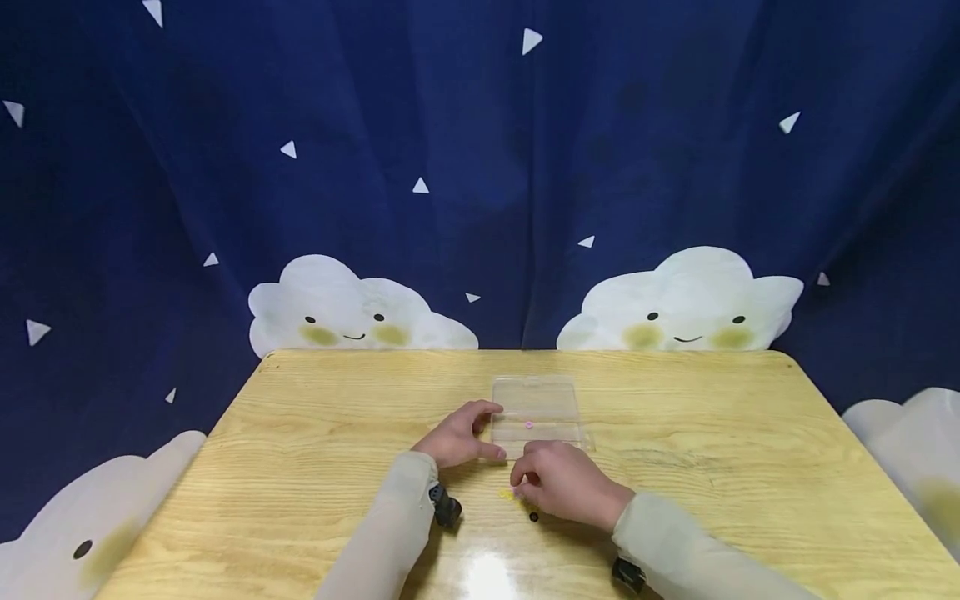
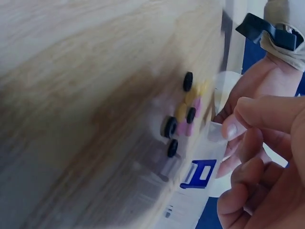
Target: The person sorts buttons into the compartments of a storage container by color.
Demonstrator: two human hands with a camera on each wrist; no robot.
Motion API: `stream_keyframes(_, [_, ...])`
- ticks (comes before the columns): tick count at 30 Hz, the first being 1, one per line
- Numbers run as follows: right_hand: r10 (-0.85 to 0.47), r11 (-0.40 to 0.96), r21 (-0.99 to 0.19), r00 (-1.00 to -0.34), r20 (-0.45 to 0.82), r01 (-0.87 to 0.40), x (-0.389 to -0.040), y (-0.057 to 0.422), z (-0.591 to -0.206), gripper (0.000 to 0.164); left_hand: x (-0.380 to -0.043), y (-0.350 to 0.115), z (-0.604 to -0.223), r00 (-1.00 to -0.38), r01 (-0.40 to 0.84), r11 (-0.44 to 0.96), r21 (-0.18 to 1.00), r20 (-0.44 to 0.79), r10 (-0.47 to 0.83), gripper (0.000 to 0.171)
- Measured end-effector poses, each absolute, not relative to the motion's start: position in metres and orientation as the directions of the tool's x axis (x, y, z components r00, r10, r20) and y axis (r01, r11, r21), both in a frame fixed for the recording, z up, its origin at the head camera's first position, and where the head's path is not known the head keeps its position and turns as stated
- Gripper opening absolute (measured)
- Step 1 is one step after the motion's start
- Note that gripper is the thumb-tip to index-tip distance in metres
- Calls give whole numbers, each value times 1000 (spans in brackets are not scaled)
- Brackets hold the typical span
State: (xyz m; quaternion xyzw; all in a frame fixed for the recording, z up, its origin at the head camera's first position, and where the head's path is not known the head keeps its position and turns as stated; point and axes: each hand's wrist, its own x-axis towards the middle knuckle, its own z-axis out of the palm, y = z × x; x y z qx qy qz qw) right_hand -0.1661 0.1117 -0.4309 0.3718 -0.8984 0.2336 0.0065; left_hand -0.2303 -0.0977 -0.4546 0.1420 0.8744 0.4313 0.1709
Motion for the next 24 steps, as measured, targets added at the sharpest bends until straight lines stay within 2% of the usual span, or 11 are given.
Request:
stream_keyframes(7, [-663, 620, -417, -728, 176, -665, -167, 105, -439, 10, -231, -99, -455, -901, 93, 592, 801, -186, 392, 73])
stream_keyframes(24, [-608, 677, -406, -777, 163, -614, -168, 93, -451, 9, -232, -98, -455, -904, 96, 602, 793, -184, 386, 72])
